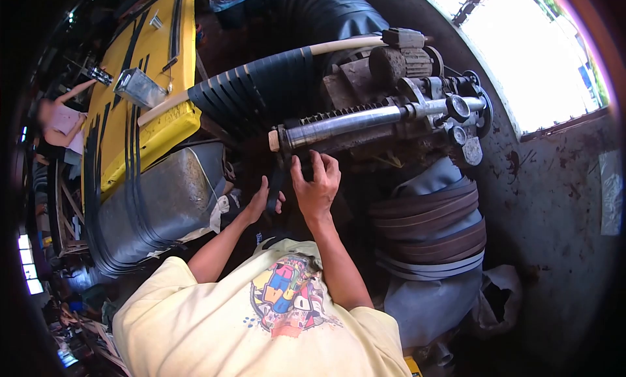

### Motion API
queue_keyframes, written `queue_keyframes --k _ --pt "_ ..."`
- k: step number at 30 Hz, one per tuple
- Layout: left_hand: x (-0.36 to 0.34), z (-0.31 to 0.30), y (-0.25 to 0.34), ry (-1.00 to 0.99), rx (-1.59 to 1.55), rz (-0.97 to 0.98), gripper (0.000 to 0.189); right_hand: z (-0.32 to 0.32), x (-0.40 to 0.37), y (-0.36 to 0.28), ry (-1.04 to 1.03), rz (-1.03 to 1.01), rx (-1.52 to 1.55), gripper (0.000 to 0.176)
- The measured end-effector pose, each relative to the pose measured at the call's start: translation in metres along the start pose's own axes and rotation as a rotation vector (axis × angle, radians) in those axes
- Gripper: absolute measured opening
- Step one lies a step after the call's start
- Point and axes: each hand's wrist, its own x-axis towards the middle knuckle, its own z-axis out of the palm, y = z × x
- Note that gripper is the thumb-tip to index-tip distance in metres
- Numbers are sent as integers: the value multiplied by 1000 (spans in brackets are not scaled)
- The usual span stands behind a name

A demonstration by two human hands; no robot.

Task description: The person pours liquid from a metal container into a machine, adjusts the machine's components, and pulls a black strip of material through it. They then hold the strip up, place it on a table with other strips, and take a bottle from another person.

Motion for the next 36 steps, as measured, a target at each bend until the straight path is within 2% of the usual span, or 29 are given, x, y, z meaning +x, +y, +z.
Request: queue_keyframes --k 5,8,24,28,36 --pt "-30 -11 -1 11 97 25 98 0 -1 1 3 0 -6 33" --pt "-49 -16 1 19 164 48 99 0 -2 -1 -24 98 15 34" --pt "-124 -27 30 70 323 19 97 2 -2 1 -12 66 9 35" --pt "-136 -29 35 74 312 -21 96 1 1 1 21 -15 11 33" --pt "-152 -26 41 88 283 -4 93 2 0 3 8 -22 14 34"
